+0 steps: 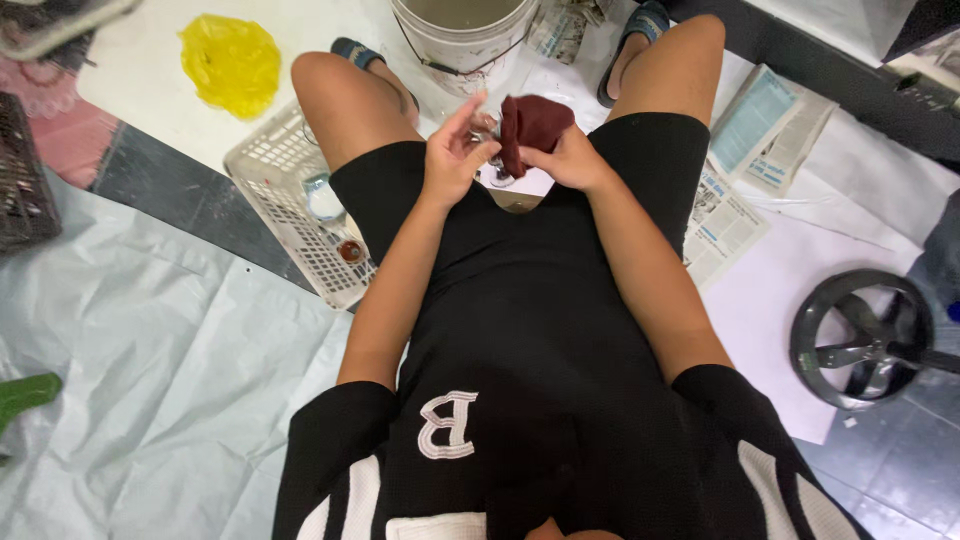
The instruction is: The person sits on the floor and dries various small dishes and cups using a maroon cloth. They pick up each item from a white plastic basket, wipe it dry, and place it back into the basket. A bucket of water is visible nearby.
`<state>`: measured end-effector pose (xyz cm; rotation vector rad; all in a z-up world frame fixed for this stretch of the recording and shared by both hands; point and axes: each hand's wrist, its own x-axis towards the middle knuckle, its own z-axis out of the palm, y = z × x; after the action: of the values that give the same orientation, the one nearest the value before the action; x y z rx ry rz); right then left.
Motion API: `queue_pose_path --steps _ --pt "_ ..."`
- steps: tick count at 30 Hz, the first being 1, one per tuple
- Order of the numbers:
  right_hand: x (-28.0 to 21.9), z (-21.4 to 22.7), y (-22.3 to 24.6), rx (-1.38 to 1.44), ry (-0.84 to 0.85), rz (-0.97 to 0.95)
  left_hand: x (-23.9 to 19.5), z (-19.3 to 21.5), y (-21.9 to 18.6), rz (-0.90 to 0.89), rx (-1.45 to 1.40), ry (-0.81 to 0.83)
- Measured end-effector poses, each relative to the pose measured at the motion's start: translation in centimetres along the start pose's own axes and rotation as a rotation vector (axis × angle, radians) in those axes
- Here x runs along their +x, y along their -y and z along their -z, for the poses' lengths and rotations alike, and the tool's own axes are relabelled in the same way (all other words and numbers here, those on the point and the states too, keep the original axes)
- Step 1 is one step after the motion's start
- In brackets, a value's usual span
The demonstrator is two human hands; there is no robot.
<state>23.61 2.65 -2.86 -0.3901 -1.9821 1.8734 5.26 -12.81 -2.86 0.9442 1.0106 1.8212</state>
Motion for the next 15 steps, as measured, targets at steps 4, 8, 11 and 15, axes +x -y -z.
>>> queue_pose_path --steps 4,8,11,15 --pt "0.1 0.1 -2.5 -0.033 -0.278 -0.036 1.0 -0.4 -0.1 -0.040 0.074 -0.154" --pt "-0.1 0.7 -3.0 -0.128 -0.425 0.134 0.7 -1.3 -2.1 -0.063 0.260 -0.177" --pt "-0.5 0.8 0.0 -0.148 -0.372 0.145 0.6 -2.7 -3.7 0.025 0.537 -0.119" --pt "-0.1 -0.3 4.7 -0.429 -0.169 0.411 1.5 -3.2 -4.2 -0.184 1.047 0.012"
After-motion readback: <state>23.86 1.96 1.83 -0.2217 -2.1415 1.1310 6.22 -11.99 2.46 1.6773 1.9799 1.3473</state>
